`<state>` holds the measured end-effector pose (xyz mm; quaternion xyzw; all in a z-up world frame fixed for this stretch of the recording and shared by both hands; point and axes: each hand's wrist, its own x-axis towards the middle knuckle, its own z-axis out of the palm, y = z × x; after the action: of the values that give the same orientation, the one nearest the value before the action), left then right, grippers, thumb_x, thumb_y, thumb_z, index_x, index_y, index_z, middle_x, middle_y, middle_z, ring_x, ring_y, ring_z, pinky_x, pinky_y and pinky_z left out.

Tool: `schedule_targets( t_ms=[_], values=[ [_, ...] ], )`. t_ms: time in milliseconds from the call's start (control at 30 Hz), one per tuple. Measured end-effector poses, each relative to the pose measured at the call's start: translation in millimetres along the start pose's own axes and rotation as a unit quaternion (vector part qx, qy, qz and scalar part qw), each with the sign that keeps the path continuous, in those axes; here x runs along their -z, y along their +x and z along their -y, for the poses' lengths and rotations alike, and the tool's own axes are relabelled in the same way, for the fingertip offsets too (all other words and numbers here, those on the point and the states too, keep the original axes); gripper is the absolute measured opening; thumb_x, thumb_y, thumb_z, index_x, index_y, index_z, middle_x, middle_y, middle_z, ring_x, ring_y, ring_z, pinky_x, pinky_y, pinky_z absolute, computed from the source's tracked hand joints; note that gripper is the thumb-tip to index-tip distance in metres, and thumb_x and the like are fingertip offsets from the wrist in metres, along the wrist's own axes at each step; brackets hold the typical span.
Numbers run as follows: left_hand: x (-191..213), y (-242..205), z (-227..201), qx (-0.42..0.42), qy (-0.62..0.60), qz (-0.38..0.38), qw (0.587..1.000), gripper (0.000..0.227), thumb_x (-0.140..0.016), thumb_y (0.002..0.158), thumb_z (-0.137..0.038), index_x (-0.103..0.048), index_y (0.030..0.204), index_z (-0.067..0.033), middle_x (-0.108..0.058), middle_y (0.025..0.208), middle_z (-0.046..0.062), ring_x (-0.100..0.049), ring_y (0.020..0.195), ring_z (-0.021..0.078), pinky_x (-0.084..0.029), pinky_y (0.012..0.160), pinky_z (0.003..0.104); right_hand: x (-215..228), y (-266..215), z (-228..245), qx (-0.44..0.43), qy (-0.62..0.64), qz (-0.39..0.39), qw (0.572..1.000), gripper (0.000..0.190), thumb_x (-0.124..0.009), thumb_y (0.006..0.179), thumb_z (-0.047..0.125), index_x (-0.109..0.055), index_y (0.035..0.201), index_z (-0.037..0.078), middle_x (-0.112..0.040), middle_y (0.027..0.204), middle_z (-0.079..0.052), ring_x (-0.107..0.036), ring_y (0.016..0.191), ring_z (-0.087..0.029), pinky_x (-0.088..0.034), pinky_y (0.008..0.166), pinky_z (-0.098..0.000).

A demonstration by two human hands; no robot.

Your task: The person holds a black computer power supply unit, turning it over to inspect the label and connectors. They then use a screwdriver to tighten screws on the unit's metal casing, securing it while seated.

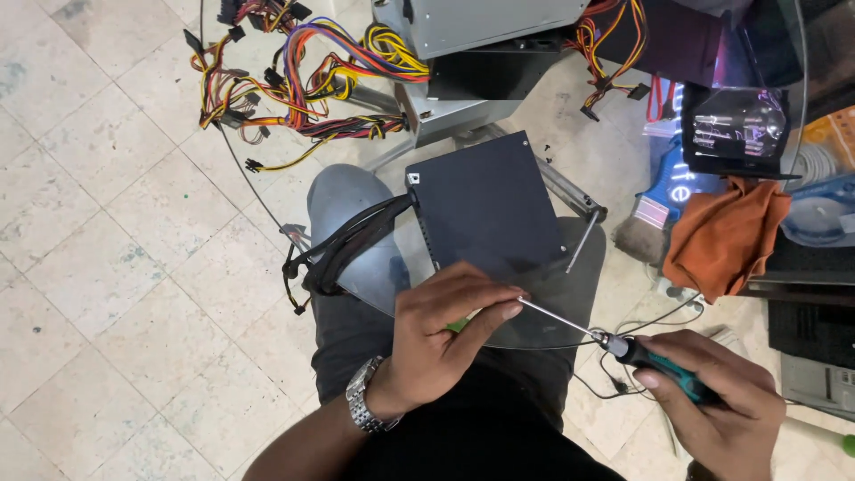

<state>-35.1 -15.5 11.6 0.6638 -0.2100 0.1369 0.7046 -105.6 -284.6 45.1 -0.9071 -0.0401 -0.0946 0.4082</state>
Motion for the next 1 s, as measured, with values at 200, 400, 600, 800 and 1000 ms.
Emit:
schedule_targets(
  t_ms=[200, 400, 600, 800, 1000],
  values=[
    [12.9, -19.1, 8.9, 0.089, -0.144, 0.001, 0.986, 0.010, -0.071, 0.098, -0.004, -0.074, 0.107, -0.0019, -0.077, 0.097, 0.012, -0.074, 0.088, 0.0227, -0.063, 0.080, 0.030, -6.6, 3.1, 27.6, -0.004, -0.022, 0.009, 1.000, 0.029, -0.079, 0.075, 0.006, -0.074, 0.101, -0.007, -0.075, 0.099, -0.021, -0.073, 0.085, -0.027, -0.057, 0.081, -0.0349],
    [25.9, -29.6, 16.5, 0.134, -0.327, 0.007, 0.935, 0.008, -0.066, 0.098, 0.007, -0.069, 0.104, 0.0024, -0.071, 0.098, 0.019, -0.074, 0.093, 0.0303, -0.068, 0.085, 0.034, -10.6, 3.0, 43.8, 0.001, -0.046, 0.031, 0.998, 0.028, -0.077, 0.076, 0.007, -0.074, 0.101, -0.003, -0.075, 0.097, -0.022, -0.075, 0.082, -0.030, -0.062, 0.071, -0.0375],
    [32.6, -28.2, 22.1, 0.081, -0.271, -0.012, 0.959, 0.007, -0.075, 0.093, -0.002, -0.072, 0.099, -0.0030, -0.077, 0.098, 0.015, -0.078, 0.093, 0.0268, -0.060, 0.093, 0.037, -13.6, 6.9, 63.0, 0.031, -0.097, 0.038, 0.994, 0.023, -0.079, 0.074, 0.007, -0.074, 0.094, -0.004, -0.074, 0.092, -0.019, -0.073, 0.081, -0.028, -0.059, 0.075, -0.0354],
    [35.6, -27.1, 23.2, 0.060, -0.244, -0.011, 0.968, 0.005, -0.075, 0.092, -0.001, -0.072, 0.096, -0.0004, -0.077, 0.095, 0.015, -0.078, 0.088, 0.0278, -0.062, 0.087, 0.036, -11.9, 11.6, 62.6, 0.060, -0.113, 0.064, 0.990, 0.024, -0.079, 0.075, 0.008, -0.074, 0.096, 0.000, -0.075, 0.093, -0.016, -0.075, 0.080, -0.027, -0.065, 0.076, -0.0352],
    [40.6, -20.8, 20.6, 0.010, -0.192, 0.021, 0.981, 0.007, -0.073, 0.095, -0.001, -0.072, 0.102, -0.0010, -0.076, 0.097, 0.015, -0.078, 0.090, 0.0291, -0.064, 0.084, 0.038, -14.2, 16.8, 69.6, 0.055, -0.107, 0.055, 0.991, 0.020, -0.078, 0.076, 0.007, -0.074, 0.093, -0.004, -0.074, 0.088, -0.018, -0.074, 0.079, -0.026, -0.059, 0.073, -0.0332]
  ],
)
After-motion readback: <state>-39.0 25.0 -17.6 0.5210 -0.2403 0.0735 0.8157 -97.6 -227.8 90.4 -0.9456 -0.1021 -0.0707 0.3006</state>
